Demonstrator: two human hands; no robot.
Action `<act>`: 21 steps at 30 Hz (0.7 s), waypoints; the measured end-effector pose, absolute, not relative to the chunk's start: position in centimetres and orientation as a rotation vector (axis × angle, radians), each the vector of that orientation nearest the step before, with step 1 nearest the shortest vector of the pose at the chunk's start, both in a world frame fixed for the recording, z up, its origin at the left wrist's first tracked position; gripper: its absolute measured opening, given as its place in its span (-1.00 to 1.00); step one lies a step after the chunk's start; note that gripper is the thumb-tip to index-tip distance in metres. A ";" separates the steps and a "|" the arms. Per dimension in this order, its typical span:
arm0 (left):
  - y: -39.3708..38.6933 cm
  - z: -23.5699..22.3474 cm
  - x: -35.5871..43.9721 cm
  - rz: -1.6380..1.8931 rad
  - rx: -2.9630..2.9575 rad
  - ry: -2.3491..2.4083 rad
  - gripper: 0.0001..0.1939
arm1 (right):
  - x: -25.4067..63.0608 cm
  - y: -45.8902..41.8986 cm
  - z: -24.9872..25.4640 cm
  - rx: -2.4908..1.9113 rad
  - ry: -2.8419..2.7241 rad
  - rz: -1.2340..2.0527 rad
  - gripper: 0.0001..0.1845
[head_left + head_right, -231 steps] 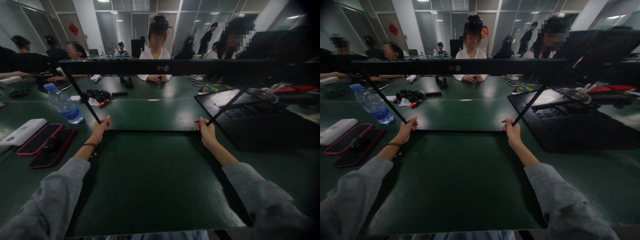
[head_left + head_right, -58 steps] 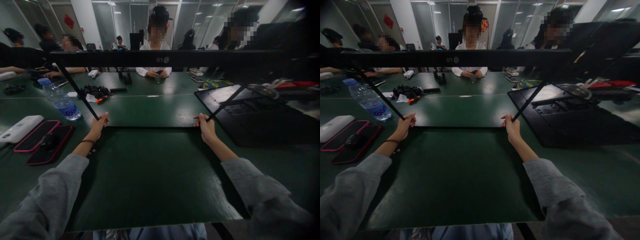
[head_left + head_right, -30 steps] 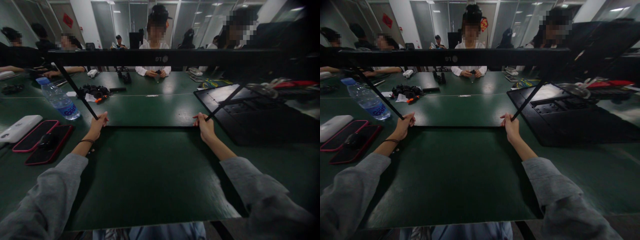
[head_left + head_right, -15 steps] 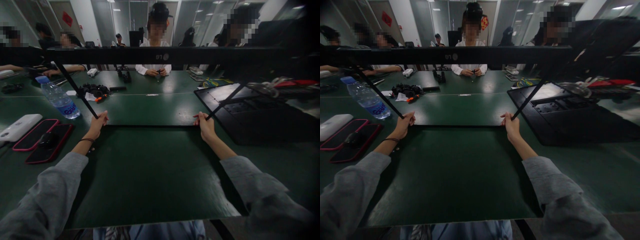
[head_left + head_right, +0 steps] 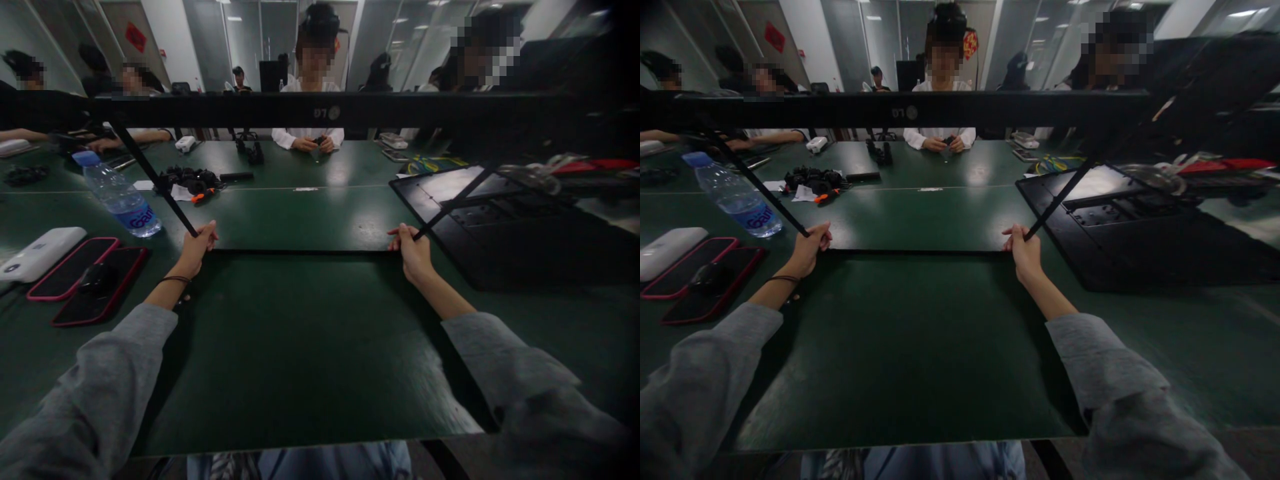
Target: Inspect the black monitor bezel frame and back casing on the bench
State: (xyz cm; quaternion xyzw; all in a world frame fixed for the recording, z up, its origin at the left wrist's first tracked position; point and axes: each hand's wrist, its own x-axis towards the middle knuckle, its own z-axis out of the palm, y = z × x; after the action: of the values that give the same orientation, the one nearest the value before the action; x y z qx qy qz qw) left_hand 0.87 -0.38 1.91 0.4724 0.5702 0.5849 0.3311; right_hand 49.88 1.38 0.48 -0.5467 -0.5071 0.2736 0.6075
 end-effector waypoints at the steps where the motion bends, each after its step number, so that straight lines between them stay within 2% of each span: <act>1: -0.4 1.9 0.9 1.531 1.231 1.486 -0.63 | 49.9 1.4 0.4 -1.263 -1.175 0.631 -0.47; 21: -0.4 2.1 1.1 1.539 1.206 1.491 -0.63 | 50.4 1.9 -0.2 -1.260 -1.186 0.610 -0.45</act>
State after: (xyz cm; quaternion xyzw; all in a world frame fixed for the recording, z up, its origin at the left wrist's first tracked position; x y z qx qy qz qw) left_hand 1.10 -0.45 2.14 0.4620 0.5714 0.5898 0.3349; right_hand 50.42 1.86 -0.18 -0.5453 -0.5131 0.2640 0.6080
